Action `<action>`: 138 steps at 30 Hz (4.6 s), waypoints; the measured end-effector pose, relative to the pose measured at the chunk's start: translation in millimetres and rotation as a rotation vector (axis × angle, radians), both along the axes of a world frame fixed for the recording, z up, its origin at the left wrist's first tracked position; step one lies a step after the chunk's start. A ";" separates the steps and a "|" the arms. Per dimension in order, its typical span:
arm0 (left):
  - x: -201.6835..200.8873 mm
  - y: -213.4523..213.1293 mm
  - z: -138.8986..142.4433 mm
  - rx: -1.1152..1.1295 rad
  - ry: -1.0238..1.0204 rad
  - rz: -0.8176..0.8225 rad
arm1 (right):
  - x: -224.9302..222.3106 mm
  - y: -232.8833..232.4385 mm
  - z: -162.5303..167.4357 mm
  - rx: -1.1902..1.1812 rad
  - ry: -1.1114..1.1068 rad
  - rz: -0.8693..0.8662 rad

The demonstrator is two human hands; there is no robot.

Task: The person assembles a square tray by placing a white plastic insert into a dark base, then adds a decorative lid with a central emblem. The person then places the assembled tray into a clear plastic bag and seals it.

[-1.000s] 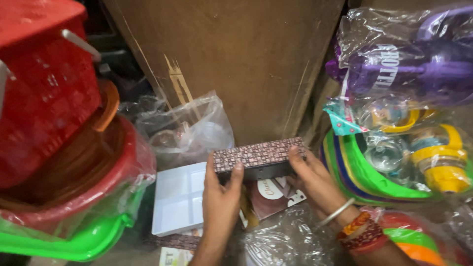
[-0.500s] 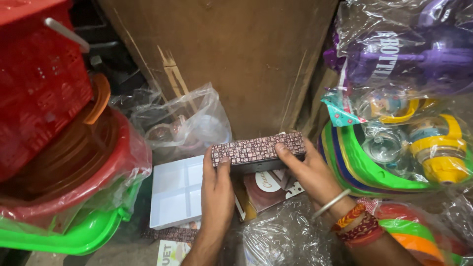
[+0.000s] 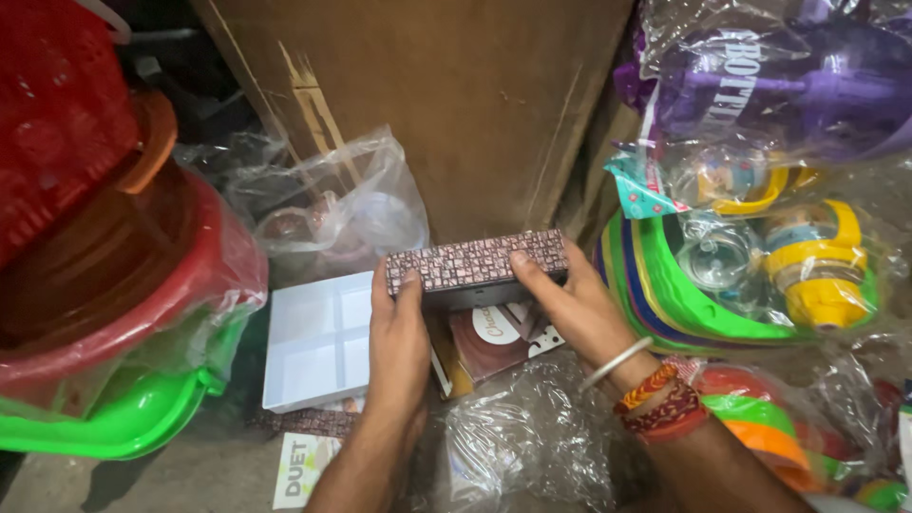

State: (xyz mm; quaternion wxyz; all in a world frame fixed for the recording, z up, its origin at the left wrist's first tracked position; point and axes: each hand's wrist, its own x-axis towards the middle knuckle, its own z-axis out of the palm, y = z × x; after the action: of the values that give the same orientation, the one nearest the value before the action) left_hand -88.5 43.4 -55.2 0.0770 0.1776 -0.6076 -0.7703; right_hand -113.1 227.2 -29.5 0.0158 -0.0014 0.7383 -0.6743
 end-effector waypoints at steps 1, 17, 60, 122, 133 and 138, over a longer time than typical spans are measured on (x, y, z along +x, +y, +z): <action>1.0 0.4 2.9 0.000 0.015 -0.020 | 1.3 0.2 0.3 -0.022 0.000 -0.005; 3.0 -9.4 25.3 0.306 0.076 0.062 | -15.4 15.0 -33.9 -0.484 -0.102 -0.190; 7.6 -20.6 28.5 0.141 -0.032 -0.162 | -14.1 21.6 -28.8 0.450 0.019 -0.217; 0.1 -62.4 43.9 0.380 -0.206 -0.145 | -10.6 18.9 -0.3 -0.223 -0.349 -0.078; 7.4 -37.6 37.2 0.515 0.055 -0.120 | -11.8 13.2 -6.6 -0.620 -0.259 -0.163; 8.5 -31.6 36.1 0.401 -0.057 -0.072 | -14.4 20.3 -16.7 -0.474 -0.283 -0.172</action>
State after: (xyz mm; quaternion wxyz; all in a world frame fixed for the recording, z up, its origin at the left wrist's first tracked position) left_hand -80.0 11.7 -19.1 -0.0045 0.1894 -0.4501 -0.8726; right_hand -127.5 247.5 -46.2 0.0607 0.1514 0.5481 -0.8203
